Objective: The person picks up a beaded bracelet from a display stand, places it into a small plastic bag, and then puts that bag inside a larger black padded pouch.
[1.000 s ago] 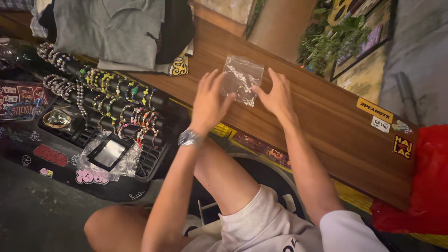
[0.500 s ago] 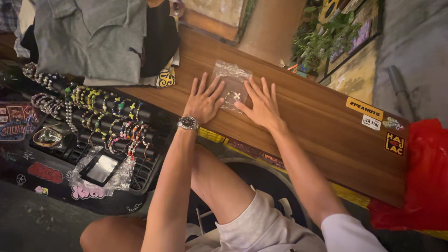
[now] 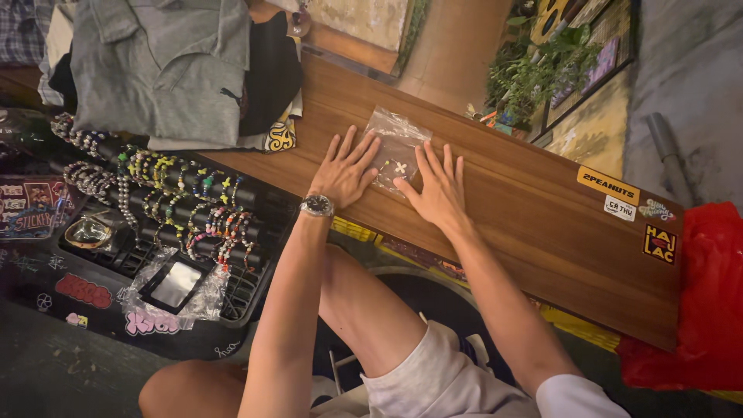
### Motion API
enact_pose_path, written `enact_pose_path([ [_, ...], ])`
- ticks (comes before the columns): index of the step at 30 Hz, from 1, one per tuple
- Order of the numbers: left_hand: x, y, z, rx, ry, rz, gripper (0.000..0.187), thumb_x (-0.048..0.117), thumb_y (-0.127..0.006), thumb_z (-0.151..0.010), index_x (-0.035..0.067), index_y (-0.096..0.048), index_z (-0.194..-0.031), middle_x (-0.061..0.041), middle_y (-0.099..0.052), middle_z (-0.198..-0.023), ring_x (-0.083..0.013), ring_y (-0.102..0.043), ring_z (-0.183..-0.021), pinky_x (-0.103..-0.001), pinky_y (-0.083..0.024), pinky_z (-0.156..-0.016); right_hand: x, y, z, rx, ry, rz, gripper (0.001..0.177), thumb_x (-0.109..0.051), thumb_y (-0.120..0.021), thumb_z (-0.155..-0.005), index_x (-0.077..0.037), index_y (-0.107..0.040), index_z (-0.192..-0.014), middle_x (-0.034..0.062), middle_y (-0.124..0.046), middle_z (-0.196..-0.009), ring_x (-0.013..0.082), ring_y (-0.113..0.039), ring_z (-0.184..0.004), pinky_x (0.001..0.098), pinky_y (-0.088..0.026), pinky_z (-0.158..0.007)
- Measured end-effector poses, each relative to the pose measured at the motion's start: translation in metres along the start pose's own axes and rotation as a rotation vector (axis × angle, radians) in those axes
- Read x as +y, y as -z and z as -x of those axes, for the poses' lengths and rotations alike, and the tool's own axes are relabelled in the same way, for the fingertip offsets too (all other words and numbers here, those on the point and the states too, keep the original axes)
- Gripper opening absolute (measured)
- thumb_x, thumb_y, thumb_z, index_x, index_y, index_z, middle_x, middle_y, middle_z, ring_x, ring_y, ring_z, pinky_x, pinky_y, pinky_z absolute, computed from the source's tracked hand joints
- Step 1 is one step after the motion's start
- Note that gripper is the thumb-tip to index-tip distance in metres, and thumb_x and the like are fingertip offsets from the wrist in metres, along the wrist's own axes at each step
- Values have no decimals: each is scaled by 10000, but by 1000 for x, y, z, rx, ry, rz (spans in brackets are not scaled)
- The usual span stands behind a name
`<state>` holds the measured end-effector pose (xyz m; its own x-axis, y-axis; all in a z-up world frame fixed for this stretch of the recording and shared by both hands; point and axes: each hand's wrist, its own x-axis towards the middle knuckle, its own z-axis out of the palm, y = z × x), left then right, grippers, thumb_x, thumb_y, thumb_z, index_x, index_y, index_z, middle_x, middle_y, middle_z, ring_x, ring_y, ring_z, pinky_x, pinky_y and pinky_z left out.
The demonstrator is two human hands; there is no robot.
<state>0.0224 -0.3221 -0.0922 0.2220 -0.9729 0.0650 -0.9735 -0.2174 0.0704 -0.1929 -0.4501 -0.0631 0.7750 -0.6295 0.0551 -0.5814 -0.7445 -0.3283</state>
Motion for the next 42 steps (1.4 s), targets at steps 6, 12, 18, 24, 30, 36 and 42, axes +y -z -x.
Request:
enact_pose_path([
  [6,-2,25,18,104,73,293,676,578,-284,-1181,222,-305,-1755,-59,-179,-1849,-384,-113,-1698,-531,-233,-1381,-6,3,-1,149,71,-86,914,-713,-559,-1064,-110,-384,-1729,149,-301,-1809,473,-201,-1653,685,-165,-1330],
  [12,-13,44,85,464,37,370,519,396,-458,-1194,125,-536,-1630,-162,-505,-1666,-412,-380,-1600,-477,-333,-1331,-36,-2,-26,148,229,-79,880,-637,-577,-1097,-58,-369,-1726,193,-279,-1808,488,-199,-1649,682,-192,-1331],
  [18,-21,35,117,538,83,370,489,388,-535,-1174,97,-614,-1559,-223,-632,-1516,-454,-491,-1518,-520,-416,-1272,-49,-43,-60,102,269,56,937,-731,-555,-1059,-56,-449,-1700,225,-379,-1766,481,-291,-1629,731,-230,-1283],
  [24,-15,32,143,549,114,303,513,505,-533,-1147,160,-642,-1512,-184,-632,-1483,-429,-540,-1479,-554,-508,-1183,-78,-8,-48,243,339,-99,863,-613,-592,-1130,-28,-373,-1727,294,-326,-1760,561,-268,-1600,811,-167,-1235],
  [30,-37,39,231,747,510,217,154,366,-715,-1062,216,-685,-1077,9,-614,-924,-265,-680,-989,-434,-530,-871,-157,9,-12,396,541,-559,279,-324,-806,-1081,-144,-791,-1294,45,-770,-1052,249,-766,-952,369,-616,-855],
  [36,-47,-4,267,720,829,173,189,364,-788,-972,268,-641,-1042,67,-608,-897,-213,-677,-929,-409,-491,-785,-211,-65,2,93,667,-400,74,-380,-862,-946,-327,-847,-995,-85,-815,-880,148,-802,-815,287,-636,-715],
  [42,-48,2,245,900,785,258,134,265,-783,-992,196,-680,-1045,-34,-635,-873,-313,-719,-875,-454,-557,-724,-239,-65,-28,244,596,-370,137,-317,-791,-1026,-216,-829,-1111,49,-781,-931,263,-783,-825,413,-636,-716],
])
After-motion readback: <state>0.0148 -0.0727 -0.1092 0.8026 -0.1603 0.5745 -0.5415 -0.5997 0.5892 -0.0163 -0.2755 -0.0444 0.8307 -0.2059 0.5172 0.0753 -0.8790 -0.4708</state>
